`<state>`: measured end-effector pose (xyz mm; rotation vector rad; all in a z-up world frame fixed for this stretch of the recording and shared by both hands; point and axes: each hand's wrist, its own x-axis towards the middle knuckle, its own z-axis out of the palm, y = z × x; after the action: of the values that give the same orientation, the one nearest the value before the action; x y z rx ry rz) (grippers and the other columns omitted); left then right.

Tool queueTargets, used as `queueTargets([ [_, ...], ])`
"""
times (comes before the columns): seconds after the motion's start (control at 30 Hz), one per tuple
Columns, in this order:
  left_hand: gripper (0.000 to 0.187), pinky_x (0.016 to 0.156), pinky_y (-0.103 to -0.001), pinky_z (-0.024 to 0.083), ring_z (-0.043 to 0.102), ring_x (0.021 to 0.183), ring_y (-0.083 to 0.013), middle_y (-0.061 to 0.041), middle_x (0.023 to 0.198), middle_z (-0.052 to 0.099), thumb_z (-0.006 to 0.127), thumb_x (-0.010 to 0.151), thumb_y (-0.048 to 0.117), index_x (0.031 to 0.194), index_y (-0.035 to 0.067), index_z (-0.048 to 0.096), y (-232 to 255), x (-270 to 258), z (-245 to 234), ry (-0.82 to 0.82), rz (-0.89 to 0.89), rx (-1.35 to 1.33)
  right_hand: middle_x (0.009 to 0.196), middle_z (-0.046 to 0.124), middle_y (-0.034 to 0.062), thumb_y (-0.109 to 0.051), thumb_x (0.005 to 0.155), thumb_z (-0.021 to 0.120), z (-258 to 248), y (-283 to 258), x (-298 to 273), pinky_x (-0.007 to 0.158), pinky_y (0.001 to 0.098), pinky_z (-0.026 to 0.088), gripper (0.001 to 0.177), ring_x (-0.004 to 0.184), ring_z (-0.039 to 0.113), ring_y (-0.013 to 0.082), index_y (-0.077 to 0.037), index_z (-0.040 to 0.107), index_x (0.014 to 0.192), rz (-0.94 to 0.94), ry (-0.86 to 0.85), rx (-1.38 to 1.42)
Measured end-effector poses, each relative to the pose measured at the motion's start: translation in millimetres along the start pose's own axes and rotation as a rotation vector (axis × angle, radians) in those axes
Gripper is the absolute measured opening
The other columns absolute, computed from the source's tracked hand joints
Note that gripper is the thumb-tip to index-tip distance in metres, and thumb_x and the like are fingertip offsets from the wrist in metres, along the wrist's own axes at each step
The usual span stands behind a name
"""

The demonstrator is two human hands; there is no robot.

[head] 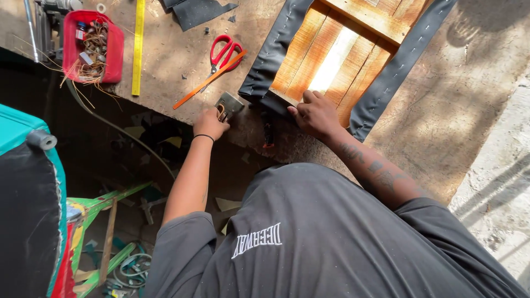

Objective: The person staples black fabric onto a wooden frame using a staple gun, then trims the excess fabric with scissors. They work along the edges of the frame, securing the material and cutting away the surplus to finish the upholstery.

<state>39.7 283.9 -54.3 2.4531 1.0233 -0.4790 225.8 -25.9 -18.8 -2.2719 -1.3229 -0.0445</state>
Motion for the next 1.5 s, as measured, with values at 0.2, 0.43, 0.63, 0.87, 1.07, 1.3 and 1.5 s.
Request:
queueTargets([
  [0.2,0.028,0.053,-0.038,0.06,0.069,0.059,-0.0227,-0.014,0.07,0.062,0.078,0.09,0.019,0.088,-0.004,0.062,25.5,-63.0,38.0,-0.068,-0.358,-1.237,0.079,0.044,0.0036,-0.043,0.102,0.058,11.9,3.2,-4.3,0.06,0.0372,0.049,0.051,0.071,0.054,0.0288,-0.01,0.055,0.063,0.002,0.068,0.028],
  [0.43,0.049,0.105,-0.046,0.05,0.063,0.123,-0.028,-0.016,0.128,0.07,0.072,0.085,0.0,0.132,0.005,0.058,109.7,-128.8,-16.9,-0.199,0.029,-0.778,0.078,0.044,0.0045,-0.042,0.102,0.058,17.1,10.2,-4.7,0.058,0.0375,0.048,0.051,0.07,0.054,0.0284,-0.01,0.056,0.063,-0.04,0.099,0.071],
  [0.63,0.051,0.095,-0.054,0.055,0.069,0.111,-0.0423,-0.018,0.113,0.075,0.065,0.091,0.053,0.125,0.015,0.065,152.6,-114.1,-30.6,-0.15,-0.046,-0.071,0.078,0.045,0.0026,-0.042,0.1,0.058,16.6,13.5,-4.6,0.058,0.0353,0.047,0.049,0.069,0.053,0.0261,-0.011,0.06,0.062,-0.066,0.139,0.067],
  [0.87,0.024,0.086,-0.053,0.057,0.071,0.101,-0.0407,-0.011,0.093,0.074,0.066,0.081,0.033,0.102,0.021,0.069,148.7,-95.9,-17.4,-0.059,-0.12,-0.177,0.078,0.046,0.0043,-0.042,0.098,0.058,27.7,16.7,-6.6,0.056,0.0386,0.048,0.047,0.069,0.054,0.0285,-0.01,0.061,0.063,-0.067,0.182,0.082],
  [1.07,0.04,0.088,-0.058,0.053,0.066,0.108,-0.0452,-0.022,0.103,0.07,0.06,0.084,0.027,0.119,0.008,0.061,174.0,-117.1,-54.8,-0.302,-0.109,-0.134,0.08,0.046,0.0043,-0.043,0.098,0.058,29.5,19.1,-8.6,0.058,0.0391,0.049,0.046,0.072,0.055,0.0289,-0.01,0.063,0.065,-0.066,0.17,0.082],
  [1.3,0.025,0.08,-0.056,0.058,0.07,0.099,-0.0433,-0.016,0.09,0.071,0.063,0.082,0.035,0.098,0.017,0.066,176.3,-100.8,-23.0,-0.081,-0.167,-0.018,0.083,0.047,0.0037,-0.043,0.099,0.055,34.9,19.5,-8.0,0.06,0.0402,0.05,0.046,0.075,0.056,0.029,-0.01,0.064,0.069,-0.046,0.094,0.11],
  [1.5,0.042,0.094,-0.062,0.052,0.063,0.114,-0.0522,-0.029,0.109,0.069,0.057,0.082,0.026,0.118,0.006,0.065,175.5,-110.6,-42.5,-0.175,-0.084,-0.202,0.083,0.047,0.0059,-0.042,0.102,0.052,38.7,21.7,-6.1,0.059,0.0395,0.05,0.046,0.073,0.056,0.0304,-0.007,0.063,0.074,-0.008,0.061,0.136],
])
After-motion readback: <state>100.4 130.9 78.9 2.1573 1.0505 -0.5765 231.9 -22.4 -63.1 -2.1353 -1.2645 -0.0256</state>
